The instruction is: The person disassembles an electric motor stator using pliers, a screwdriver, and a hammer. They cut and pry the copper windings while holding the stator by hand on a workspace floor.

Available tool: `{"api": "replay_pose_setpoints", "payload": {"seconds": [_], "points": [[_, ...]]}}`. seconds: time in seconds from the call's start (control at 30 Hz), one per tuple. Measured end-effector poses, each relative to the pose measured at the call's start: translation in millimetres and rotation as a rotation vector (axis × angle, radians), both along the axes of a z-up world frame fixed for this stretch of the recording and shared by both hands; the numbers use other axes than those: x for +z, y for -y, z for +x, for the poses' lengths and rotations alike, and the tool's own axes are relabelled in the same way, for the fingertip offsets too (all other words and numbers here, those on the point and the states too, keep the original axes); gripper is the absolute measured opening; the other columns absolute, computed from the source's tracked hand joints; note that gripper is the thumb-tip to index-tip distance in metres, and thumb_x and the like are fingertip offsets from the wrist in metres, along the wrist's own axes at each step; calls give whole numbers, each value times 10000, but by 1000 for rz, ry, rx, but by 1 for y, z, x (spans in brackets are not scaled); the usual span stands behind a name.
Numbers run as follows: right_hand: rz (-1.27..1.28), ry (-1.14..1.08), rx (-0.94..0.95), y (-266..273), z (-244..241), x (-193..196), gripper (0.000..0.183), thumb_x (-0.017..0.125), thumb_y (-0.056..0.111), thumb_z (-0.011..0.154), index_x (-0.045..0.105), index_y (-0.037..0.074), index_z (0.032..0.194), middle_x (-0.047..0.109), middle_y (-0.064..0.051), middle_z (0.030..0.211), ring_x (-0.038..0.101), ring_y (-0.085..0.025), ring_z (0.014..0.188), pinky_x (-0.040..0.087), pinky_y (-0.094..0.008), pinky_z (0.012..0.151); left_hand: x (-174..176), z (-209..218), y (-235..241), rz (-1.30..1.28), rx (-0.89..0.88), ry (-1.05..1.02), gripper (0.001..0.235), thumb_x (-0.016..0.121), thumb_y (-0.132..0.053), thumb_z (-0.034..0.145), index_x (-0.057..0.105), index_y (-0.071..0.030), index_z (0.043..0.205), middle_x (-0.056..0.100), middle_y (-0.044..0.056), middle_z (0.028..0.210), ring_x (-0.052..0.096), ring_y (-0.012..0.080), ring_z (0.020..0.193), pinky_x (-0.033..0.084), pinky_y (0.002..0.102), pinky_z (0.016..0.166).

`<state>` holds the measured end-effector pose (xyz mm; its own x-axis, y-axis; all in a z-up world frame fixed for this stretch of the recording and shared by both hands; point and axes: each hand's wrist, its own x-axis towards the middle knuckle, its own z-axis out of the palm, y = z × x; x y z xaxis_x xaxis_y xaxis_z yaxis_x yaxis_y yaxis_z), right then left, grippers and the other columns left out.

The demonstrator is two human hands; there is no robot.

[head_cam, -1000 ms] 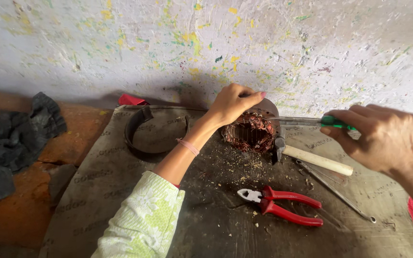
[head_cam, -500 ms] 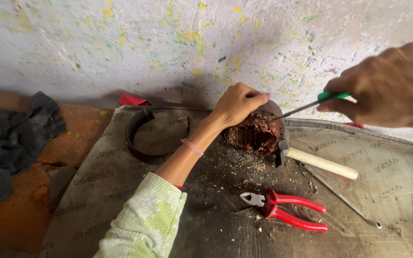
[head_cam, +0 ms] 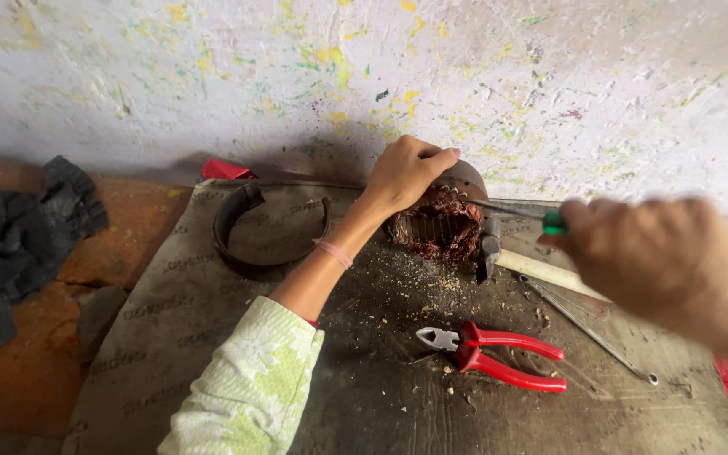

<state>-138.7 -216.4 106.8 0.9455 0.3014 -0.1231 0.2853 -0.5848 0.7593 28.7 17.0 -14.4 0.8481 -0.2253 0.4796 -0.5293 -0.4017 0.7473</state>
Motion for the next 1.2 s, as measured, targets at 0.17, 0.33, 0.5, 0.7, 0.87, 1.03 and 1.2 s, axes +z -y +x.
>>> {"api": "replay_pose_setpoints", "payload": {"seconds": [0.17,0.33,0.5,0.7,0.87,1.03,1.2], "points": [[353,227,162,2,-31,-80,437,455,211,1019,529,-42,1369,561,-46,630,462,-74,317,404,-247,265,-12,3,10,-17,129,-46,564,589,-536,892,656,-114,524,466,-60,399,380,79,370,250,329,435],[1114,311,-21,14,-45,-96,482,579,251,1016,539,87,1469,647,-90,588,558,-148,371,420,-325,357,-8,5,9,79,83,-70,644,579,-676,899,692,-76,693,490,-3,483,408,131,437,301,362,470],[1542,293,162,7,-62,-105,334,645,113,941,675,54,1268,762,-135,878,637,-116,509,474,-327,400,0,-5,12,162,109,134,640,603,-674,887,784,-95,1092,759,123,966,686,265,950,518,439,732],[1540,263,190,-13,-71,-101,370,658,83,919,687,81,1288,683,-101,767,582,-170,518,467,-354,493,11,-12,7,281,58,-59,520,518,-577,894,780,-221,1169,776,29,1099,699,239,1051,503,421,855],[1478,275,161,-20,-69,-98,378,663,94,920,687,101,1297,620,-105,695,549,-201,505,453,-377,513,2,0,7,273,24,-75,453,471,-456,913,757,-229,1182,775,-36,1057,706,147,835,494,338,575],[1493,248,165,-18,-70,-90,375,655,104,918,691,115,1292,654,-100,726,556,-181,487,455,-367,501,-5,3,12,271,71,-164,428,462,-407,969,783,-213,1174,585,18,543,411,155,468,355,390,499],[1519,256,156,-19,-70,-88,367,659,110,920,694,108,1285,690,-109,761,582,-171,493,470,-355,496,-8,5,14,157,74,-133,401,516,-417,927,803,-185,1083,508,-72,390,439,73,391,401,311,512]]}}
